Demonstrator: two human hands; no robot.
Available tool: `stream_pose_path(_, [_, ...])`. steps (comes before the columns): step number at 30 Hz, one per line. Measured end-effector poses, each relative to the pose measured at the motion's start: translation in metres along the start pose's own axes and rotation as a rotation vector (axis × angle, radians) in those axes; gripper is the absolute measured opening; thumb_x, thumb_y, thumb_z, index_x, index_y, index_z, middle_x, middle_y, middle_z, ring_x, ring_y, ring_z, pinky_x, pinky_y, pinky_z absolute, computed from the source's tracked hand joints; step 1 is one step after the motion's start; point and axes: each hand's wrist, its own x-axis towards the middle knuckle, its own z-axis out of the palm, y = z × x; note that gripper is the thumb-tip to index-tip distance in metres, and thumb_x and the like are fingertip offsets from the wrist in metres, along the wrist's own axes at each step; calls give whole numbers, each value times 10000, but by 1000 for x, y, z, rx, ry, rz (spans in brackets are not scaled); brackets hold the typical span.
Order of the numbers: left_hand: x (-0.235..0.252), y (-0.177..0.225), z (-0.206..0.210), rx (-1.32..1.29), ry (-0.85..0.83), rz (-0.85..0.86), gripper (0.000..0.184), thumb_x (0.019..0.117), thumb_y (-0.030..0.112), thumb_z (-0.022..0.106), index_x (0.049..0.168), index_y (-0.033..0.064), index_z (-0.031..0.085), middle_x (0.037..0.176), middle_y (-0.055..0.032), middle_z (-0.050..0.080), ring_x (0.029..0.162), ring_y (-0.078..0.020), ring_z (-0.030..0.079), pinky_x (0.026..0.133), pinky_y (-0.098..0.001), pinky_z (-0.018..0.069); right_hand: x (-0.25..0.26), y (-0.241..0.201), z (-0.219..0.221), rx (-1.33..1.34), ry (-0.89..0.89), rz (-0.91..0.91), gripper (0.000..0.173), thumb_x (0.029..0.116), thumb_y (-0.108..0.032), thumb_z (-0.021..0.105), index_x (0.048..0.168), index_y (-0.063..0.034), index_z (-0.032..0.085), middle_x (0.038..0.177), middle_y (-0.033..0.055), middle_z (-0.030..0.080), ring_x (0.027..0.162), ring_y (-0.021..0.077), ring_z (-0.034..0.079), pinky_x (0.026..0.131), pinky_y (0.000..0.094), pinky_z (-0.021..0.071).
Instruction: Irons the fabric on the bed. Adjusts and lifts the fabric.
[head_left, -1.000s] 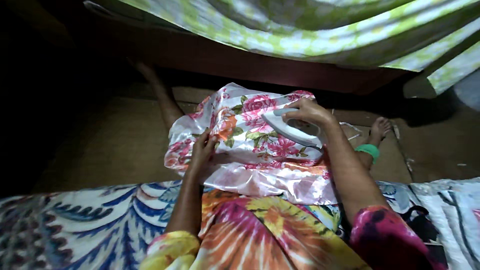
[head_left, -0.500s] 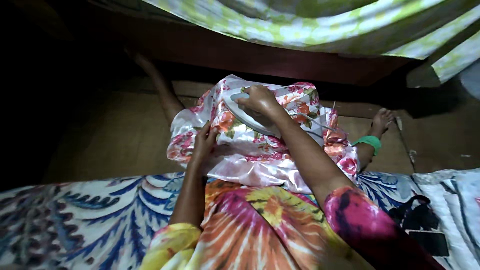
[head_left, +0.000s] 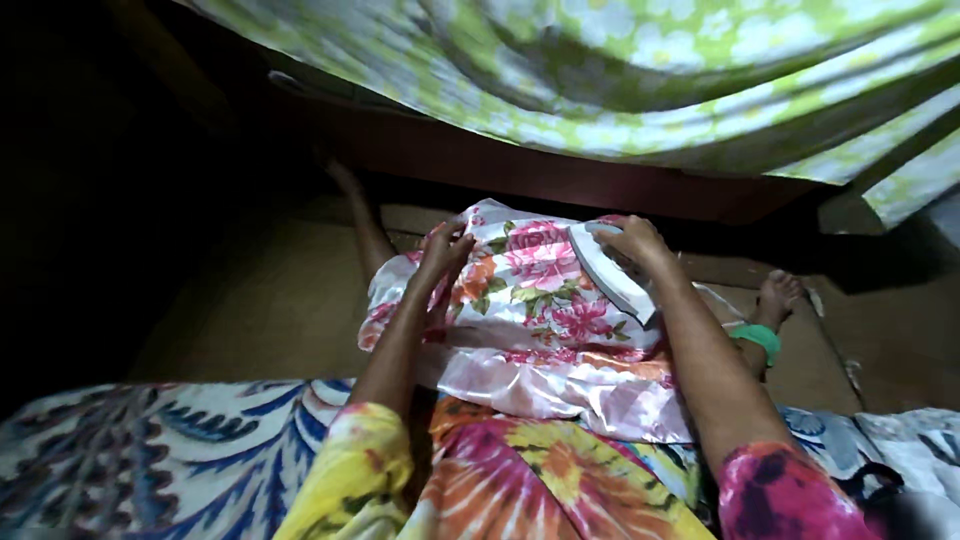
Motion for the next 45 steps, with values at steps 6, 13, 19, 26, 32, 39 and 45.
stream_pose_path(6, [81,9,9,136,6,-60,542,1000,296,662,1405,-44,541,1356,-277,588,1274,-396,578,1103,-563,437,-4,29,-7,51,18,36,503,975,-477,672,1168,-15,716,1075,277,690,1005,458,660,891,680,494])
stream_pose_path(13, [124,24,26,243,-124,-332,599,907,516,715,1114,-45,678,1104,-299,668,1059,-457,653,913,-682,492,-5,32,-4,99,17,65,487,964,-494,680,1161,-50,721,976,248,698,859,410,674,795,635,527])
stream_pose_path(19, [137,31,37,375,-187,-217,301,975,242,661,1107,-24,705,1125,-281,682,1089,-461,650,921,-678,489,-7,29,-7,84,13,51,458,973,-449,687,1208,-58,724,1117,260,696,1057,458,651,919,688,475])
stream_pose_path(26, [119,50,39,434,60,44,284,1008,197,578,1200,-5,630,1078,-256,693,1049,-468,666,889,-665,504,-10,36,-6,31,-6,-11,468,974,-480,672,1243,-100,719,1129,238,704,1078,445,654,937,702,461])
stream_pose_path(32, [157,78,19,506,136,171,288,1038,189,515,1222,0,630,1188,-248,682,1103,-477,656,907,-676,493,-42,41,-25,238,51,-117,361,957,-409,715,1271,-230,712,1009,157,720,737,306,662,654,537,543])
stream_pose_path(39, [224,95,-8,504,376,119,325,1036,243,474,1223,39,644,1146,-186,712,1097,-380,681,933,-603,501,-62,22,-75,273,184,-185,344,964,-228,721,1293,-131,692,1040,63,725,725,88,636,646,293,551])
stream_pose_path(45, [223,82,-2,511,204,-7,456,1018,143,515,1445,-10,473,1294,-304,617,1217,-508,590,1016,-672,435,-73,37,-82,320,263,-173,381,929,-194,746,1294,-98,689,984,30,722,650,21,597,580,214,523])
